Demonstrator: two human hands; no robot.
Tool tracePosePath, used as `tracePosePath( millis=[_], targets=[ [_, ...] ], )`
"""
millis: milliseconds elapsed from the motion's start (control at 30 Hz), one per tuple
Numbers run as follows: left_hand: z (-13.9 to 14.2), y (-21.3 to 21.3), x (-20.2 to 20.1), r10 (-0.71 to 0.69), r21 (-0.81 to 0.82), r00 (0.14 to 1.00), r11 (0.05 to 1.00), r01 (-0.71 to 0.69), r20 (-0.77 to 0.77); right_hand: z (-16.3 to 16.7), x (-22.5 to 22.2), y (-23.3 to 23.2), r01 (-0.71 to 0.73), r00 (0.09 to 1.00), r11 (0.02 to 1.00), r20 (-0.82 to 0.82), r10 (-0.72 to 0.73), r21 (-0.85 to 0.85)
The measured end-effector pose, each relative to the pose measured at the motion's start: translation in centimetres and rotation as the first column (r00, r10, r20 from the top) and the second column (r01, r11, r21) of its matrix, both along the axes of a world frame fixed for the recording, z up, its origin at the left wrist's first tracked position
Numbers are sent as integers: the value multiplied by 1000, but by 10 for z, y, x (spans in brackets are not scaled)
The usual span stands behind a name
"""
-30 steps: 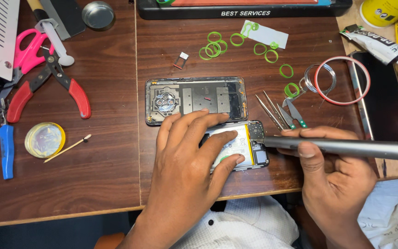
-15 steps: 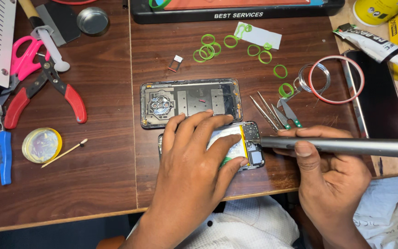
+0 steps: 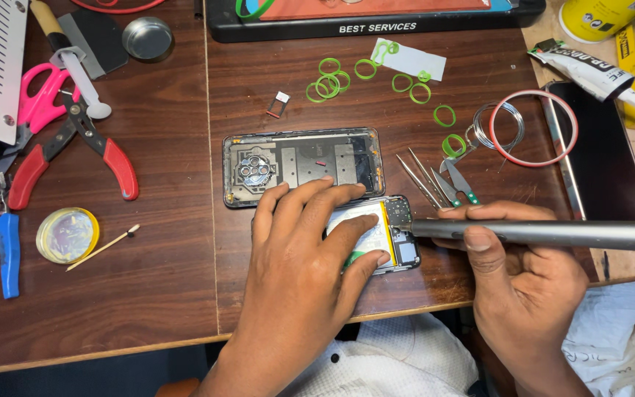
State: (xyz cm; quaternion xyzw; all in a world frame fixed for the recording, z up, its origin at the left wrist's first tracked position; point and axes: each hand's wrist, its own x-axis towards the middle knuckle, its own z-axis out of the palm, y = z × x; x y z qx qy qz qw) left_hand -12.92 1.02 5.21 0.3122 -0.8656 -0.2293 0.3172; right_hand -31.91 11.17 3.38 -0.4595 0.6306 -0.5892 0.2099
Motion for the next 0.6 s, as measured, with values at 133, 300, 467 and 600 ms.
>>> tracePosePath(
  millis=[133, 300, 467, 600],
  targets=[
    [-1, 1, 1, -2, -6, 1000, 1000, 2, 5, 1, 0, 1, -2, 999, 1000, -35, 1, -4],
    [-2, 0, 1, -2, -10, 1000, 1000, 2, 3, 4, 0, 1, 13, 997, 1000, -71, -12, 10],
    [-3, 1, 1, -1, -11, 1000, 1000, 1, 3, 4, 2, 0, 44, 997, 997, -58, -41, 62],
    [-3, 1, 3, 3, -9, 1000, 1000, -3, -3, 4, 1, -1, 13, 999, 999, -31, -12, 37]
  ],
)
